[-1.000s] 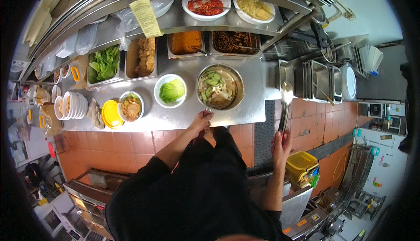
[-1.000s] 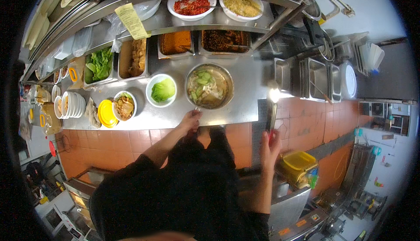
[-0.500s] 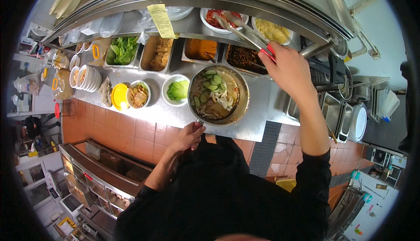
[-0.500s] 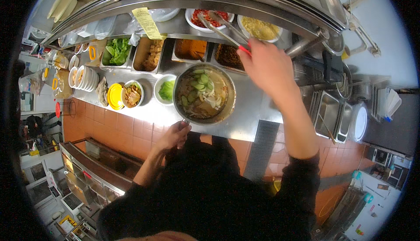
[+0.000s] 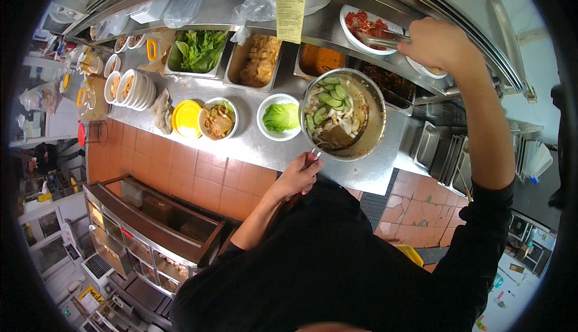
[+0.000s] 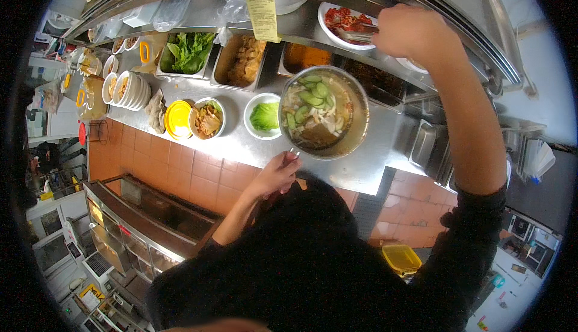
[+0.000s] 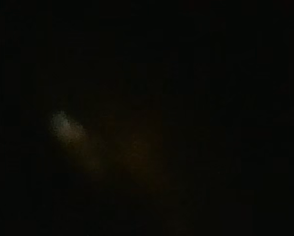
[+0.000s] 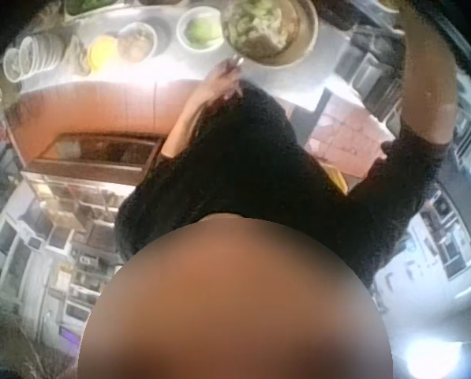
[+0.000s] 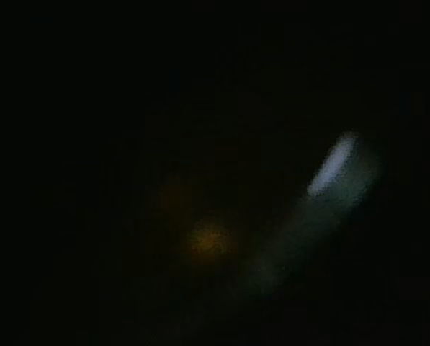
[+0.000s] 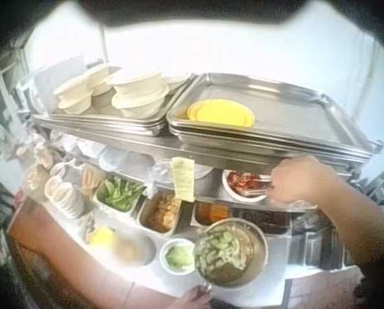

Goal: The person assembles a noodle dish in a commercial kitchen. They transfer cooked noodles and vegetables from a pot into a bowl, add shredded chicken from a refrigerator, and top the dish with various condiments using tongs.

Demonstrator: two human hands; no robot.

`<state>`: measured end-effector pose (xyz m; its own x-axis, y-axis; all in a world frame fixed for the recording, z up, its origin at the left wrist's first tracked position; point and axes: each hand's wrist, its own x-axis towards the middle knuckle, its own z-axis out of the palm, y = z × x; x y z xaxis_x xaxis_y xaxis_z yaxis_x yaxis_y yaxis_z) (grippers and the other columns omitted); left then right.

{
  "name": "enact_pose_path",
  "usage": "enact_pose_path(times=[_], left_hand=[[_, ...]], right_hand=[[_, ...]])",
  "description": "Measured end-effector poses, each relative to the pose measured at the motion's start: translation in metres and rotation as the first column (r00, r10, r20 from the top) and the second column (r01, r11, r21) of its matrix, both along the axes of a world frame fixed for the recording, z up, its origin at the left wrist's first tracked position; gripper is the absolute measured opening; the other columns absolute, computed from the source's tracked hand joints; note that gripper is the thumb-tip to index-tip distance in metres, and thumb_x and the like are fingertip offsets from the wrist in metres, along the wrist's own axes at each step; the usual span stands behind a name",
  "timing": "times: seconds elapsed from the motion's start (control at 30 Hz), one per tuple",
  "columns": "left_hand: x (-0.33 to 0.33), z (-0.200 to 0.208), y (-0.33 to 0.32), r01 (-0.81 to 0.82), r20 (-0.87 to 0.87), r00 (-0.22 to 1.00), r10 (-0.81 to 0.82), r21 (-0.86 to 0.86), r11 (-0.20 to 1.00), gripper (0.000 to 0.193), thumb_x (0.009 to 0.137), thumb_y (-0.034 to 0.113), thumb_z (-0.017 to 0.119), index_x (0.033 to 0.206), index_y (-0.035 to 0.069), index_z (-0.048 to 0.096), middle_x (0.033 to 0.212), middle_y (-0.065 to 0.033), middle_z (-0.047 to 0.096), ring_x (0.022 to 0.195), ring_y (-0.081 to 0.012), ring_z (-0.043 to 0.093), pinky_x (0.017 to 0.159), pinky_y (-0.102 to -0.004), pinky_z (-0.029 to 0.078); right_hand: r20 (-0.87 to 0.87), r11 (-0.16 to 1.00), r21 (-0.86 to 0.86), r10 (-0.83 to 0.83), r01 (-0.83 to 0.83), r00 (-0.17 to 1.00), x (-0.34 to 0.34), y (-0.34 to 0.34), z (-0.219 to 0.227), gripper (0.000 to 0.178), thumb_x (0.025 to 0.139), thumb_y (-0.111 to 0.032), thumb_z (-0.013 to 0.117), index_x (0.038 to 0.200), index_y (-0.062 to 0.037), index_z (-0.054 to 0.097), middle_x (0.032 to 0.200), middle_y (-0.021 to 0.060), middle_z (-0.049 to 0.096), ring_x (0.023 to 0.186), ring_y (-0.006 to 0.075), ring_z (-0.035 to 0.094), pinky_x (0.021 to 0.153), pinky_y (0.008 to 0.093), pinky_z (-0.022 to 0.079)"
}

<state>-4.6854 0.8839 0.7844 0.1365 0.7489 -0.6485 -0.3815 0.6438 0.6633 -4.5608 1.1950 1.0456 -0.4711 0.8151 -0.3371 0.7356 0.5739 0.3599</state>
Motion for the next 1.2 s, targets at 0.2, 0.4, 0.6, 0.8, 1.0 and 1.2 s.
enact_pose_path(times=[0.2, 0.4, 0.6, 0.8, 1.0, 1.2], left_hand=[[-0.008, 0.012, 0.005, -0.002, 0.08, 0.997, 0.002, -0.002, 1.0, 0.026, 0.108, 0.027, 0.06, 0.109, 0.006, 0.046, 0.065, 0.0021, 0.042, 0.046, -0.0087, 0.039, 0.042, -0.027, 0.035], [-0.013, 0.017, 0.01, 0.017, 0.053, 0.998, -0.02, 0.053, 0.998, 0.022, 0.108, 0.025, 0.06, 0.106, 0.009, 0.045, 0.066, 0.0025, 0.04, 0.045, -0.0078, 0.037, 0.04, -0.0274, 0.033], [-0.017, 0.021, 0.018, 0.005, 0.12, 0.993, -0.013, 0.066, 0.998, 0.021, 0.108, 0.024, 0.06, 0.105, 0.01, 0.045, 0.067, 0.0025, 0.041, 0.046, -0.008, 0.037, 0.041, -0.0277, 0.034], [-0.018, 0.026, 0.019, 0.025, 0.099, 0.995, -0.029, 0.034, 0.999, 0.021, 0.109, 0.025, 0.058, 0.106, 0.01, 0.044, 0.066, 0.0031, 0.039, 0.047, -0.0084, 0.037, 0.043, -0.0274, 0.034], [-0.019, 0.026, 0.018, 0.025, 0.096, 0.995, -0.029, 0.044, 0.999, 0.022, 0.109, 0.025, 0.059, 0.107, 0.008, 0.045, 0.067, 0.0026, 0.042, 0.047, -0.0086, 0.038, 0.041, -0.0271, 0.035], [-0.016, 0.028, 0.016, 0.064, -0.013, 0.998, -0.063, 0.05, 0.997, 0.027, 0.109, 0.026, 0.059, 0.111, 0.003, 0.046, 0.067, 0.0008, 0.045, 0.046, -0.0097, 0.041, 0.041, -0.0261, 0.037]], right_hand=[[-0.184, 0.987, 0.124, 0.127, -0.106, 0.975, 0.007, 0.003, -0.005, 0.043, 0.083, -0.04, 0.071, 0.081, 0.0023, 0.074, 0.082, 0.0218, 0.073, 0.08, 0.0349, 0.074, 0.075, 0.0442, 0.06], [-0.122, 0.982, -0.135, -0.146, 0.129, 0.982, 0.013, 0.01, 0.002, 0.047, 0.083, -0.041, 0.074, 0.076, 0.0051, 0.073, 0.054, 0.0127, 0.064, 0.056, 0.0288, 0.069, 0.063, 0.0408, 0.06], [-0.359, 0.95, -0.227, -0.288, 0.217, 0.888, 0.037, 0.006, -0.011, 0.042, 0.086, -0.037, 0.077, 0.072, 0.0023, 0.071, 0.055, 0.0107, 0.064, 0.042, 0.019, 0.062, 0.047, 0.0338, 0.053], [-0.424, 0.905, -0.323, -0.398, 0.275, 0.813, 0.068, 0.01, -0.025, 0.046, 0.089, -0.045, 0.076, 0.082, 0.0008, 0.074, 0.059, 0.008, 0.067, 0.04, 0.0151, 0.057, 0.043, 0.0311, 0.048], [-0.577, 0.884, -0.375, -0.458, 0.279, 0.676, 0.097, 0.003, -0.039, 0.048, 0.091, -0.047, 0.076, 0.088, 0.0007, 0.076, 0.061, 0.0062, 0.067, 0.04, 0.0126, 0.055, 0.041, 0.0286, 0.043], [-0.708, 0.886, -0.368, -0.464, 0.283, 0.532, 0.123, -0.06, -0.042, 0.045, 0.095, -0.046, 0.074, 0.091, -0.0014, 0.078, 0.063, 0.0045, 0.066, 0.047, 0.0116, 0.057, 0.048, 0.0284, 0.044]])
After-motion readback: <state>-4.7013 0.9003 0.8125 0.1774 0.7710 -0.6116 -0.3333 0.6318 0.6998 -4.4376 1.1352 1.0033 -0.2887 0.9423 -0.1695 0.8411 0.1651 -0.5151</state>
